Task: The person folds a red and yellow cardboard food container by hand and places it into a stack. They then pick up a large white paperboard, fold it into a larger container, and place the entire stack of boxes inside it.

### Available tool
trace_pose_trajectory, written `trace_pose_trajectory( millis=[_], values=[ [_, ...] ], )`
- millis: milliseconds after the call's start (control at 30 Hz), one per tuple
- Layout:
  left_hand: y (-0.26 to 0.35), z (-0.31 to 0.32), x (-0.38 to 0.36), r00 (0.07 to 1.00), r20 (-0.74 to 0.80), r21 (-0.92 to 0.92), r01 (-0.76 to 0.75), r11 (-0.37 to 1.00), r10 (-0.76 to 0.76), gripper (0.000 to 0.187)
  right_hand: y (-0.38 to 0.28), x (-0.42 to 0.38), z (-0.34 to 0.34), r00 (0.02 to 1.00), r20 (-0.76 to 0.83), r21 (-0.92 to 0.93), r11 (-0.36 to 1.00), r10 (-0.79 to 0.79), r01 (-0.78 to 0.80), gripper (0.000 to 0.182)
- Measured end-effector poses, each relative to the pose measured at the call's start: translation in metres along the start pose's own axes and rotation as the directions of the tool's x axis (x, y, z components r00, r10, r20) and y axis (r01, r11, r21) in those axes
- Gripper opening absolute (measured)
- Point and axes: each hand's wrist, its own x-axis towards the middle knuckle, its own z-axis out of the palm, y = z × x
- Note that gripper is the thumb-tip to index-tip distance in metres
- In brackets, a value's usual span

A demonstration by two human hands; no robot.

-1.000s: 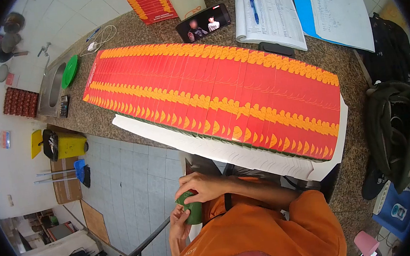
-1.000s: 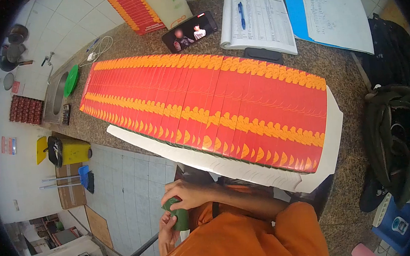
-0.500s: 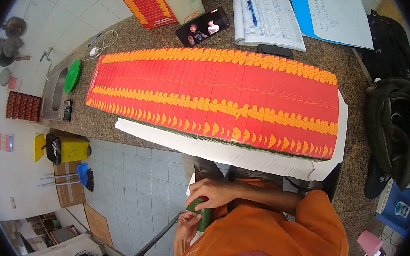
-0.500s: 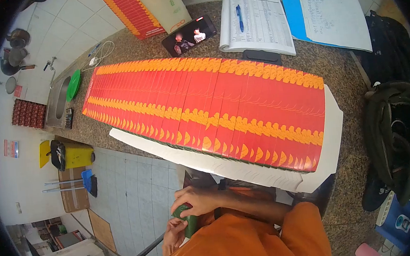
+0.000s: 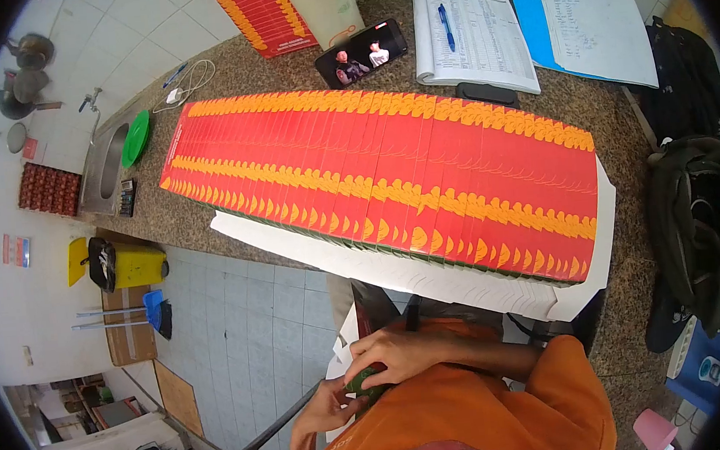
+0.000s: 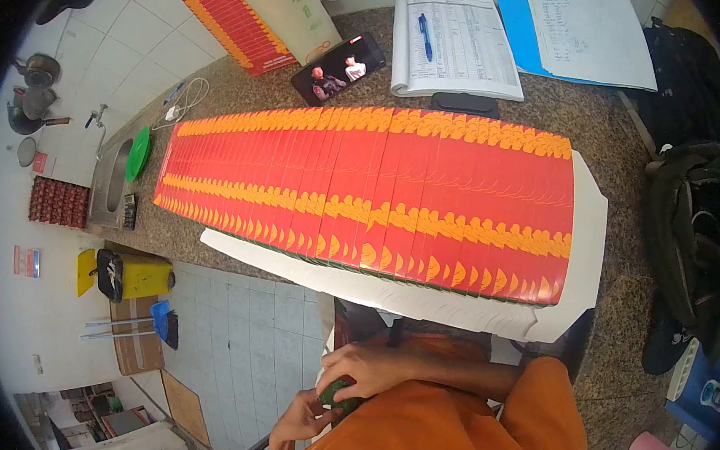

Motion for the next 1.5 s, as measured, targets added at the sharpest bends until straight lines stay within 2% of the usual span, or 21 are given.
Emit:
trace_pose_trajectory(
  millis=[67,167,300,400,467,500,567,700,767,800,867,900,967,1000,1067,1100,1167,1267,1400,1467,1500],
  values=[
    [0.005,-0.002,0.0,0.994,0.051,0.225,0.081,0.971,-0.095,0.027,-0.007,-0.002,0.001,1.0,-0.003,0.005,1.0,-0.008,0.008,0.028],
    [-0.001,-0.007,0.004,0.986,0.148,0.381,0.019,0.924,-0.081,0.031,-0.012,-0.003,0.0,1.0,0.017,-0.032,0.999,0.009,-0.009,0.029],
    [-0.025,-0.016,0.005,0.974,0.19,0.39,0.039,0.92,-0.122,0.031,-0.012,-0.005,-0.002,0.999,0.043,-0.014,1.0,0.024,-0.023,0.029],
    [-0.019,-0.008,0.002,0.985,0.142,0.253,0.056,0.966,-0.094,0.026,-0.008,-0.004,-0.003,1.0,0.005,-0.004,1.0,0.002,-0.002,0.028],
    [-0.015,-0.005,0.002,0.976,0.056,0.012,0.21,0.978,-0.21,0.023,-0.003,-0.004,-0.005,0.999,-0.036,-0.006,1.0,-0.018,0.018,0.027],
    [-0.016,-0.006,0.002,0.976,0.058,0.012,0.21,0.978,-0.21,0.023,0.001,-0.003,-0.007,0.997,-0.077,-0.004,1.0,0.025,-0.026,0.027],
    [-0.022,-0.014,-0.002,0.996,-0.012,-0.105,0.084,0.991,-0.086,0.022,0.002,-0.002,-0.007,0.991,-0.118,0.003,0.998,0.07,-0.07,0.026],
    [-0.048,-0.022,-0.015,0.989,-0.085,-0.172,0.105,0.979,-0.121,0.02,0.001,0.003,-0.003,0.98,-0.181,0.025,0.996,0.087,-0.084,0.025],
    [-0.06,-0.021,-0.019,0.969,-0.225,-0.379,0.014,0.925,-0.107,0.015,0.007,0.005,0.005,0.971,-0.215,0.052,0.994,0.108,-0.098,0.025],
    [-0.065,-0.019,-0.017,0.968,-0.228,-0.38,0.014,0.925,-0.108,0.015,0.015,0.006,0.011,0.963,-0.269,-0.026,1.0,0.007,-0.014,0.025],
    [-0.059,-0.001,-0.006,0.873,-0.476,-0.504,-0.173,0.846,-0.105,0.018,0.018,0.009,0.021,0.946,-0.312,-0.105,0.993,-0.092,0.062,0.026],
    [-0.056,0.006,-0.001,0.874,-0.475,-0.507,-0.174,0.844,-0.105,0.018,0.016,0.011,0.023,0.945,-0.302,-0.161,0.984,-0.125,0.079,0.026],
    [-0.049,0.017,0.005,0.729,-0.684,-0.34,-0.287,0.895,-0.026,0.022,0.017,0.012,0.028,0.944,-0.291,-0.22,0.971,-0.158,0.095,0.027],
    [-0.048,0.018,0.009,0.73,-0.683,-0.341,-0.289,0.895,-0.024,0.022,0.022,0.012,0.03,0.949,-0.284,-0.217,0.974,-0.134,0.072,0.028],
    [-0.047,0.021,0.012,0.416,-0.881,0.101,-0.296,0.95,0.223,0.025,0.023,0.013,0.038,0.956,-0.274,-0.206,0.977,-0.109,0.052,0.03],
    [-0.046,0.022,0.017,0.413,-0.883,0.101,-0.298,0.949,0.224,0.025,0.022,0.015,0.041,0.946,-0.288,-0.222,0.972,-0.147,0.083,0.029],
    [-0.036,0.024,0.031,0.143,-0.921,0.32,-0.257,0.912,0.363,0.03,0.022,0.018,0.044,0.934,-0.306,-0.234,0.966,-0.185,0.114,0.028],
    [-0.037,0.017,0.034,0.078,-0.929,0.329,-0.269,0.905,0.361,0.028,0.021,0.018,0.044,0.956,-0.216,-0.313,0.941,-0.201,0.127,0.026],
    [-0.034,0.017,0.034,-0.027,-0.929,0.359,-0.3,0.884,0.368,0.028,0.022,0.022,0.05,0.957,-0.259,-0.192,0.978,-0.129,0.08,0.022],
    [-0.037,0.017,0.031,-0.061,-0.932,0.358,-0.29,0.887,0.357,0.03,0.023,0.027,0.046,0.886,-0.429,-0.355,0.935,-0.176,0.014,0.042],
    [-0.044,0.015,0.03,-0.095,-0.93,0.366,-0.362,0.858,0.356,0.034,0.029,0.032,0.048,0.885,-0.431,-0.356,0.935,-0.176,0.012,0.042]
  ],
)
